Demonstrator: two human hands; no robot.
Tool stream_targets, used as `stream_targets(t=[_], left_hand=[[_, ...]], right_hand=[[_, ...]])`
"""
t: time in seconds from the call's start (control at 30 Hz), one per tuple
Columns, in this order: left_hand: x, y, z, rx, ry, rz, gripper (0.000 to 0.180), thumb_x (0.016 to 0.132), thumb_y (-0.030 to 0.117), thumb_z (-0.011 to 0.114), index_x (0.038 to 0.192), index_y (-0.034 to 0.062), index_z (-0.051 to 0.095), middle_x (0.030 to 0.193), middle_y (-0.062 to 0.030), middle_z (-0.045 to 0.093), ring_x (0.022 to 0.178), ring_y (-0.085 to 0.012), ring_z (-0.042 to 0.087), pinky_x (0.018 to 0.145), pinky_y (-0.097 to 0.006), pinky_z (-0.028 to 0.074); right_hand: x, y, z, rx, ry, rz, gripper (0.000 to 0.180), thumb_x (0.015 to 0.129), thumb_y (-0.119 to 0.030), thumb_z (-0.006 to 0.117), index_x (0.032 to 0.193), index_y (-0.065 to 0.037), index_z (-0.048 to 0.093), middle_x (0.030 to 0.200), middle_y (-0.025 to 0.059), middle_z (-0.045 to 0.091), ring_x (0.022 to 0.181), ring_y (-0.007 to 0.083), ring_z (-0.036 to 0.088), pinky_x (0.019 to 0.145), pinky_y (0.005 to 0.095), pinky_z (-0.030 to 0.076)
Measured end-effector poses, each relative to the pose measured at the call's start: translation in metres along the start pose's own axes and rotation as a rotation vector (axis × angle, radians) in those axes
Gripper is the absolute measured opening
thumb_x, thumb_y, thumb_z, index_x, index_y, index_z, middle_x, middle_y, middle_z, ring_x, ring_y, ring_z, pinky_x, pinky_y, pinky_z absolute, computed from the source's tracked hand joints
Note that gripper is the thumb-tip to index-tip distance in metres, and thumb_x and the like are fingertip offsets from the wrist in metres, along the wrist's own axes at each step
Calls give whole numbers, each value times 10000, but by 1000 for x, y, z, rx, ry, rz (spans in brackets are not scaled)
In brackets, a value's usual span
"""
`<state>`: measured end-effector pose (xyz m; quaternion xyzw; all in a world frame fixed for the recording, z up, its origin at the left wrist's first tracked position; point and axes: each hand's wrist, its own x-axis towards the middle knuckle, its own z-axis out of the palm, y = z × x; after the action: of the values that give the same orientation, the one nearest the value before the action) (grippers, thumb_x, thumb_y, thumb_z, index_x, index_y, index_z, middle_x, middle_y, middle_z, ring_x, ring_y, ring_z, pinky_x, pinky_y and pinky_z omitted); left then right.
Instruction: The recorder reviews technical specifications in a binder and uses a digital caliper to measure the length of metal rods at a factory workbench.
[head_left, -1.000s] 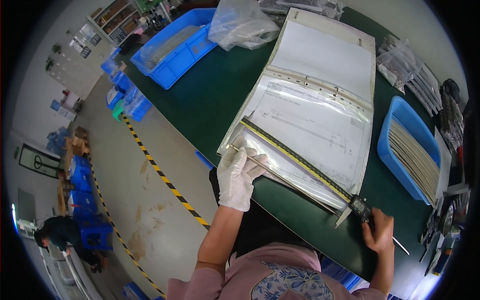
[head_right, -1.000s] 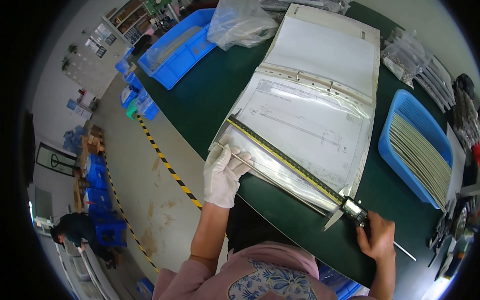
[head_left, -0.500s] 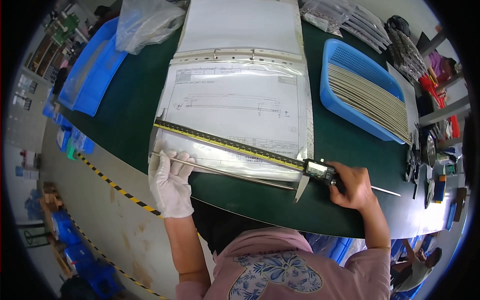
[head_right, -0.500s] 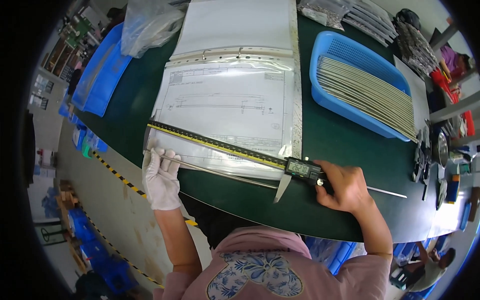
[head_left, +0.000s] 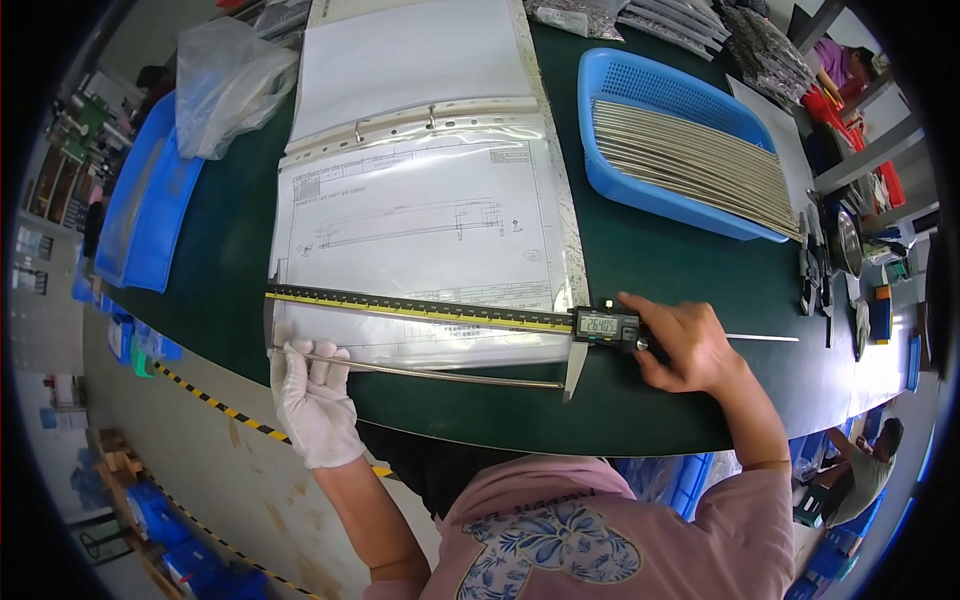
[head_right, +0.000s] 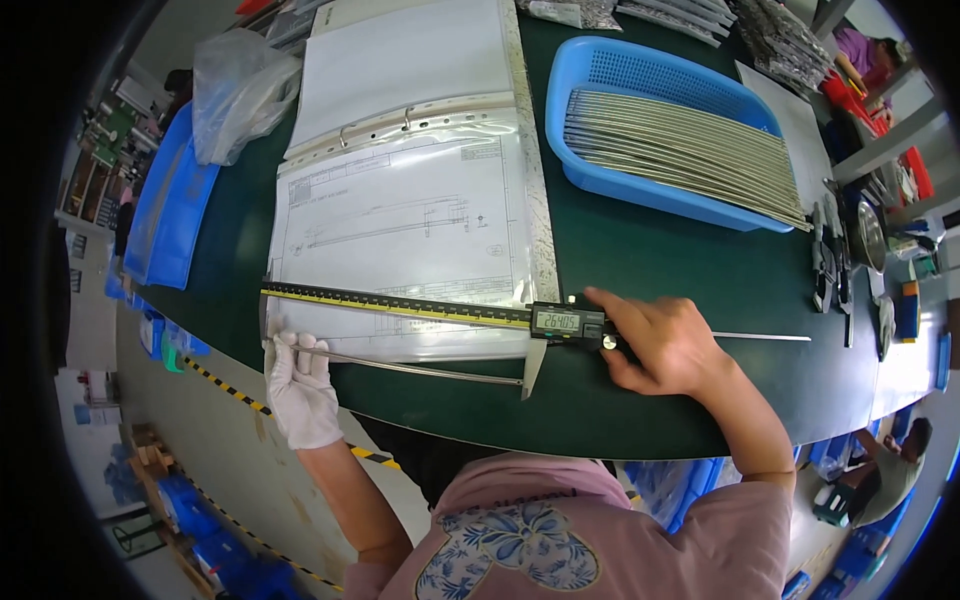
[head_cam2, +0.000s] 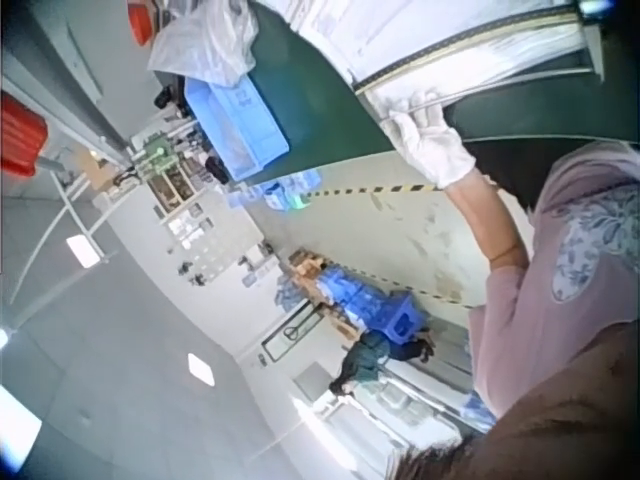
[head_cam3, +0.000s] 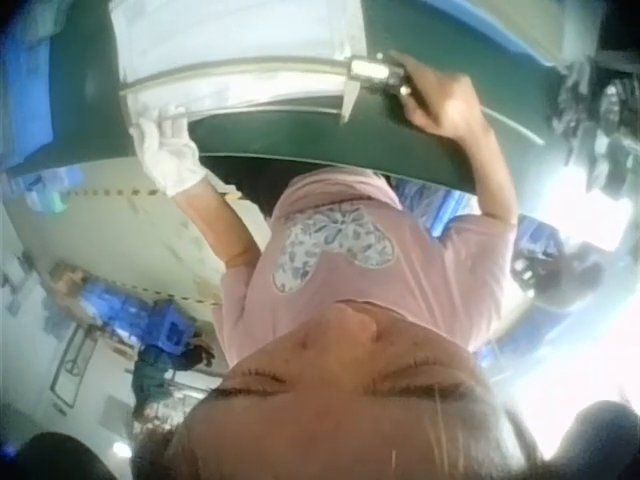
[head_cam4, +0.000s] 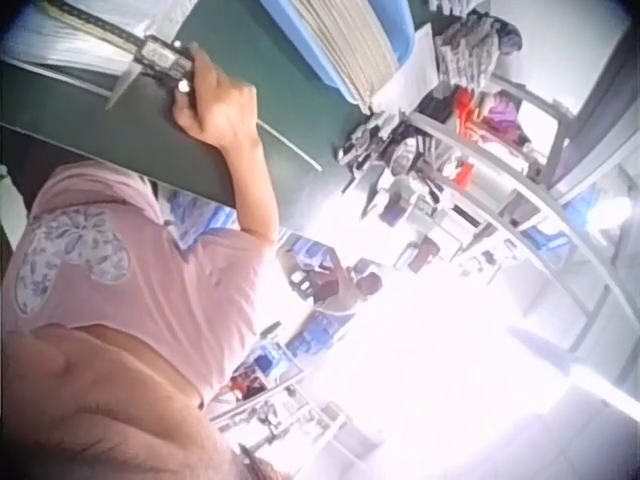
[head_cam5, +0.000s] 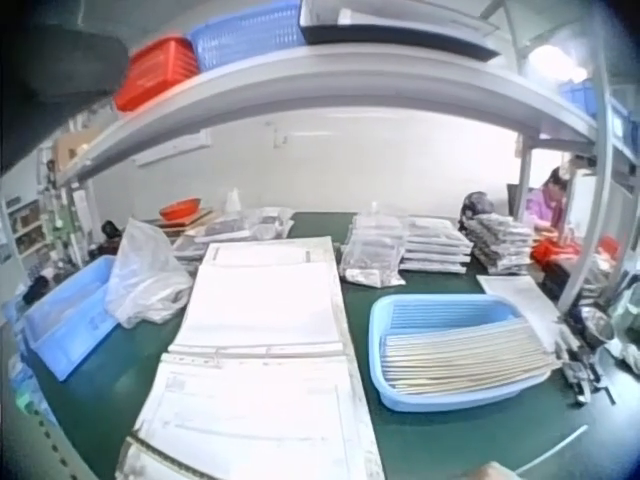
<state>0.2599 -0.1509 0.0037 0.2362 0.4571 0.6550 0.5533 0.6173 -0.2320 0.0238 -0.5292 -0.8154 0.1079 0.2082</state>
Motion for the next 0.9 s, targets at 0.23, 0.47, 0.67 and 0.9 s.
stream_targets(t=[0.23,0.47,0.67,0.9], left_hand=[[2,-1,-2,-13,-8,12,334,938,145,460,1241,8,433,891,-32,567,815,-153,590,734,-317,536],[3,0,-2,-6,-24,25,339,930,148,478,1237,14,434,884,-39,572,805,-168,601,720,-317,545],[0,2,7,46,89,-31,317,927,158,488,1214,30,440,879,-48,572,793,-192,619,684,-323,548],[0,16,25,42,38,-36,233,934,150,465,1139,38,469,893,-48,566,835,-208,626,717,-340,551]], right_hand=[[1,0,-2,4,-32,44,547,701,-199,619,1185,22,492,694,124,588,530,303,550,490,372,448],[3,6,3,120,-21,66,455,727,-280,682,1073,-18,546,682,103,594,541,294,572,495,360,450],[-1,0,-1,136,-72,172,323,720,-287,695,885,-39,570,630,100,578,528,290,568,481,355,434],[-1,-9,-13,-2,24,176,306,704,-263,701,833,-35,542,583,108,530,502,299,535,468,375,398]])
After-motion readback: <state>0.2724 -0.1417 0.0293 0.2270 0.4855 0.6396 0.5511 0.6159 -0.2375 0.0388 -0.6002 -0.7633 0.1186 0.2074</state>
